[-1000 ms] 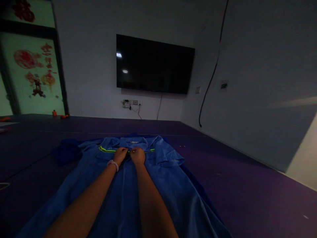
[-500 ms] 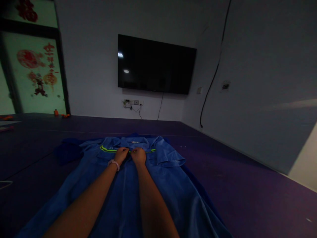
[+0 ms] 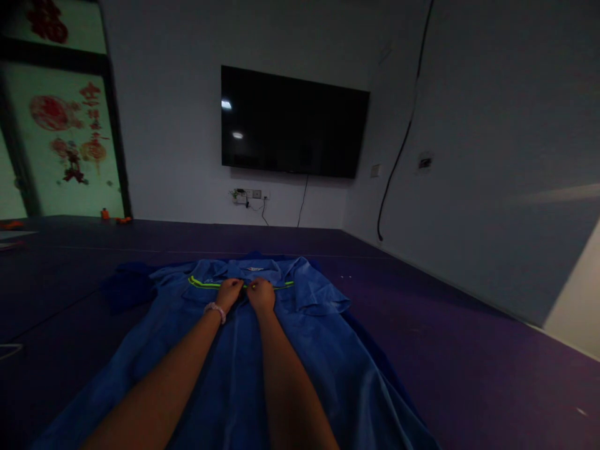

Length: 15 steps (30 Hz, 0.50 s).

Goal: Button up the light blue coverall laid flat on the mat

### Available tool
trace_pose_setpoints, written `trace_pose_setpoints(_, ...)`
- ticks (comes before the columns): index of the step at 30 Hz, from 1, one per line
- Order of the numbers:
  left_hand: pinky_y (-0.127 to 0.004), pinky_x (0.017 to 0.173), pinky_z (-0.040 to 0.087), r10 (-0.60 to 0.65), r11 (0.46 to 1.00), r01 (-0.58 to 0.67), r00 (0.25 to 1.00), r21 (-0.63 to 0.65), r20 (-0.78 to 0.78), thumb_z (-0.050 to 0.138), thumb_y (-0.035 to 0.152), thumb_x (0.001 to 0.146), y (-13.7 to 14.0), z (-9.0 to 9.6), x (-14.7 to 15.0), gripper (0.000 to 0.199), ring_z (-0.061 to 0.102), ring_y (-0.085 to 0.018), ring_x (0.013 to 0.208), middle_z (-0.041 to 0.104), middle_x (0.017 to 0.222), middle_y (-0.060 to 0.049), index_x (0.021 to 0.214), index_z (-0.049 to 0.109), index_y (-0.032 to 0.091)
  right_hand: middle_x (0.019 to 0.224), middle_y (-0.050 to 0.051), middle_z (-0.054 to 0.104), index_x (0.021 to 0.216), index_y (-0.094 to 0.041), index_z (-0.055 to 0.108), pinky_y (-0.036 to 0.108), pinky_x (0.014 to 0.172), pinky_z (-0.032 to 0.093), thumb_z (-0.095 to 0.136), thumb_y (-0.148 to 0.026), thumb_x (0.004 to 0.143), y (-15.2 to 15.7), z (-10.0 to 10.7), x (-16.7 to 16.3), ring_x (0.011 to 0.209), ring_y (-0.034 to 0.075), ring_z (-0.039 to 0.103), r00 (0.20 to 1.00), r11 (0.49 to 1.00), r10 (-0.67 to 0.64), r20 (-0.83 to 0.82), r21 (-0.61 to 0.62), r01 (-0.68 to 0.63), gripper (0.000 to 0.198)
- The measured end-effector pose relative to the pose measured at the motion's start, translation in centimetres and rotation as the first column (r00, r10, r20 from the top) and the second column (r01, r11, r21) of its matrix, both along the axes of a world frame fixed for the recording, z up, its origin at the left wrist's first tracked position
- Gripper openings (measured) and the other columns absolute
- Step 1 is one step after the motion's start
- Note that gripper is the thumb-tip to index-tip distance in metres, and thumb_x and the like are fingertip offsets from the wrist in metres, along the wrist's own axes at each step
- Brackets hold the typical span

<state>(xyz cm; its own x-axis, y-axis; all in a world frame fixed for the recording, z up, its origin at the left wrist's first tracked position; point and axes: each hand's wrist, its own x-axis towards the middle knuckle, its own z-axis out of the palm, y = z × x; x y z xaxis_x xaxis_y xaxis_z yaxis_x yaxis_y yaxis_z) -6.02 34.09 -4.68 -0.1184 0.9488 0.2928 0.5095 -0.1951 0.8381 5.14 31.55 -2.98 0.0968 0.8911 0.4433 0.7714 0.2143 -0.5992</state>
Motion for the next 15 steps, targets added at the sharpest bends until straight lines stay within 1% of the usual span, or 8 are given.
trace_pose_setpoints(7,-0.034,0.071,0.051,0.0,1.0,0.0,1.0,0.009,-0.03,0.05,0.031,0.087,-0.1,0.22,0.18,0.025,0.058,-0.016,0.082,0.059,0.098,-0.005,0.102,0.056,0.012,0.072,0.003,0.067,0.095,-0.018,0.064,0.02,0.056,0.039,0.054,-0.025,0.08,-0.16,0.07,-0.15,0.067,0.015,0.062,1.0,1.0,0.013,0.021,0.011,-0.013,0.02)
trace_pose_setpoints(15,-0.034,0.072,0.05,0.013,0.999,-0.012,0.999,0.033,-0.048,0.05,0.031,0.087,-0.25,0.43,0.28,0.024,0.058,-0.015,0.081,0.059,0.097,-0.005,0.1,0.056,0.013,0.072,0.003,0.066,0.095,-0.018,0.062,0.02,0.055,0.036,0.053,-0.023,0.081,-0.28,0.18,0.02,0.068,0.014,0.062,0.999,1.0,0.018,0.05,0.004,-0.018,0.017)
